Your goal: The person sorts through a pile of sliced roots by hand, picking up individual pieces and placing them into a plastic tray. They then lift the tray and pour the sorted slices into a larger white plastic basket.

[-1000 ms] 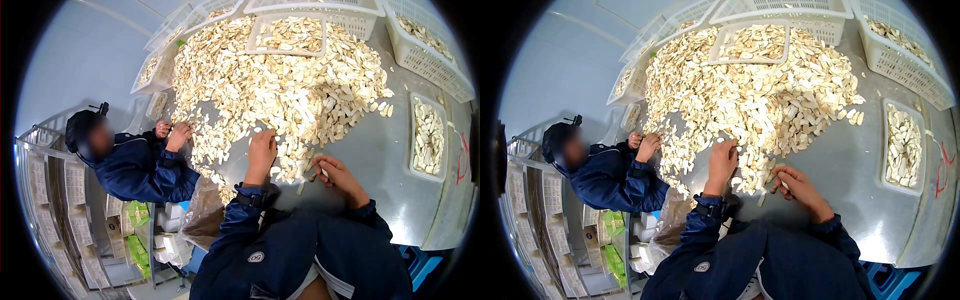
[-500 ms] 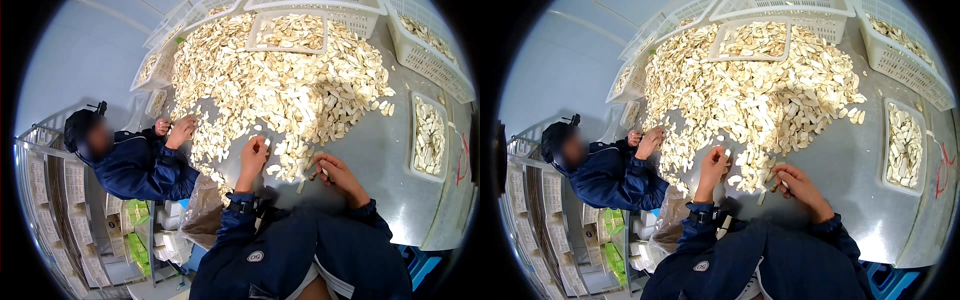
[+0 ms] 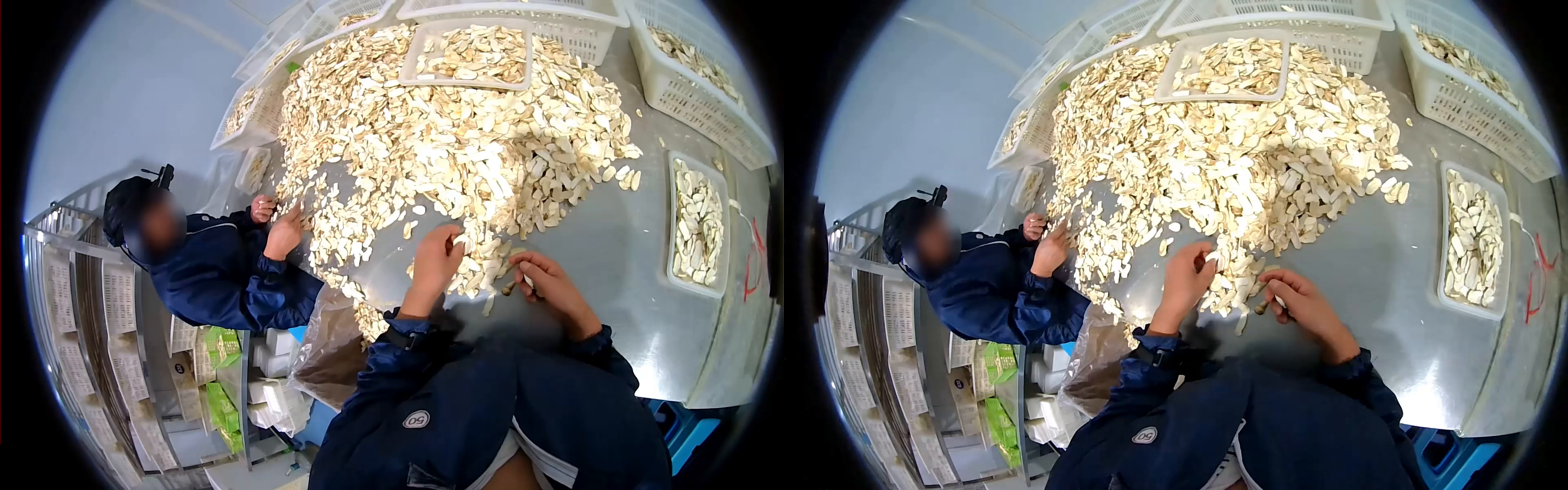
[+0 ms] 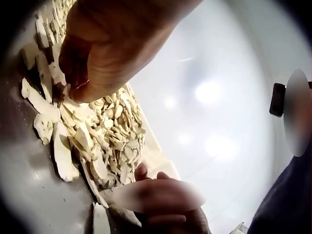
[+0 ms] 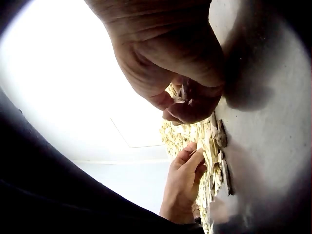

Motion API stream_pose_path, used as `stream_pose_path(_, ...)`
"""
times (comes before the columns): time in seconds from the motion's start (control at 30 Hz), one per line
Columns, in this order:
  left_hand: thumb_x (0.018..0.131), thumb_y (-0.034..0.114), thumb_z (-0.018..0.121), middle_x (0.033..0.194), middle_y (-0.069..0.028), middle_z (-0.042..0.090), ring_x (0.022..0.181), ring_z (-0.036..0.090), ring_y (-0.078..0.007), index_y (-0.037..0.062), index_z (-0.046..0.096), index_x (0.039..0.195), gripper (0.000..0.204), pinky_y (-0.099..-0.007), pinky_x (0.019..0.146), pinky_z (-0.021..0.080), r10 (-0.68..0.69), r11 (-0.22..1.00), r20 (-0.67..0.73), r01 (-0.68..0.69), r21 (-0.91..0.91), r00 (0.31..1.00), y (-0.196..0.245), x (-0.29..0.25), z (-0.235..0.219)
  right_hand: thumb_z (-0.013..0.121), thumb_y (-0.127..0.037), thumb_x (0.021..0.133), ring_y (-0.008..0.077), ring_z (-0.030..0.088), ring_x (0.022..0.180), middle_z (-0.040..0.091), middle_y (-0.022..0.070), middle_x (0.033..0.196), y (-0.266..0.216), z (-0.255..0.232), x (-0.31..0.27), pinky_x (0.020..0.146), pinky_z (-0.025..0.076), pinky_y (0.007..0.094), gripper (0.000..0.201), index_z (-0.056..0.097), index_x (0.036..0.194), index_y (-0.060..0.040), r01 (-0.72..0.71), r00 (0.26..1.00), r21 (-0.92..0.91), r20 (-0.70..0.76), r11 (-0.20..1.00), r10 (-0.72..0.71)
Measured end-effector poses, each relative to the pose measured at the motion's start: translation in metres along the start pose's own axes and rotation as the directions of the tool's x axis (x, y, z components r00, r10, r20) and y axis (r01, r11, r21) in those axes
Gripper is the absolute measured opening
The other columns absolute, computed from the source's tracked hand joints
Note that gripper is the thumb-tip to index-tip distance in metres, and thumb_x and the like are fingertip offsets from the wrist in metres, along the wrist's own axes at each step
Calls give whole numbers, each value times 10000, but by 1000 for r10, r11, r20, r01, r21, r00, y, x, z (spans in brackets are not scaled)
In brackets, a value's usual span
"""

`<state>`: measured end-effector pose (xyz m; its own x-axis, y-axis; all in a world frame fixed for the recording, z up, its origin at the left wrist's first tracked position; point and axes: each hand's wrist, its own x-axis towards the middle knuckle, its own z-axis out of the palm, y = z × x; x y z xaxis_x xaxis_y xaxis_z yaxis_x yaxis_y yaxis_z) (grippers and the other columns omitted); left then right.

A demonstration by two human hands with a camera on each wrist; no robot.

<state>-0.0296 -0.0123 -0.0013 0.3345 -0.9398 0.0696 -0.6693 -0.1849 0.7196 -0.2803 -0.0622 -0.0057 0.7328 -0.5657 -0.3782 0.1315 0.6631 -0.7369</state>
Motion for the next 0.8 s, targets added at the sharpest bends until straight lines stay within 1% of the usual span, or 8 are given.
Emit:
stream_pose_path(0.07,908,43,669,718,6,582,645,527,-39,0,644,1020,123,-223,583,438,-71,986,8,71,-153,997,-11,-3,-2,486,-170,1035,62,476,652,561,-19,871,0,0,0,539,380,212,210,597,1181,-68,1,1000,0,3,1000,-1)
stream_pose_path(0.17,937,45,646,762,7,636,679,566,-49,-3,651,1081,152,-223,610,470,-170,935,32,172,-310,985,-18,-6,-7,480,-180,1037,61,489,665,568,-17,880,2,-1,1,554,397,216,217,596,1183,-68,-10,1000,-13,9,1000,10)
stream_pose_path(0.27,951,46,635,883,-8,687,762,603,-53,1,644,1147,202,-209,656,494,-144,832,197,226,-506,970,-20,-9,-9,479,-211,1042,75,544,719,593,-8,906,2,0,1,595,430,223,240,590,1202,-70,-26,1000,-24,-6,999,25)
stream_pose_path(0.37,947,51,644,1014,-55,709,851,637,-82,25,637,1196,251,-218,704,519,-50,629,356,306,-715,933,33,-11,-27,480,-253,1049,107,606,798,622,4,939,-8,10,-4,647,463,233,280,582,1235,-71,-39,999,99,-31,994,42)
stream_pose_path(0.5,949,64,626,1045,-100,710,853,662,-151,6,645,1163,222,-279,691,513,-10,913,239,106,-394,971,8,-2,-15,487,-276,1052,149,646,845,641,16,950,-11,14,-7,689,489,250,319,569,1278,-66,-19,999,89,-33,996,22)
stream_pose_path(0.6,946,46,614,933,-66,697,767,628,-101,-13,652,1125,193,-258,646,481,270,952,70,-277,127,960,15,-4,-5,498,-261,1047,120,641,816,641,8,896,1,2,0,658,484,232,301,580,1258,-62,-47,998,-45,-30,998,46)
stream_pose_path(0.7,942,47,624,846,-55,679,704,610,-84,-24,657,1093,170,-242,622,468,116,992,52,-119,52,992,10,-8,0,507,-245,1043,88,642,807,635,-4,837,8,-7,4,607,465,209,271,593,1228,-66,-27,999,-108,29,994,31)
stream_pose_path(0.8,891,70,670,974,-102,704,720,663,-140,13,675,1106,223,-275,629,511,-158,965,90,173,-198,983,-7,-9,1,513,-242,1039,61,639,815,654,2,863,7,-7,3,574,458,196,255,602,1203,-67,-36,998,-113,54,993,42)
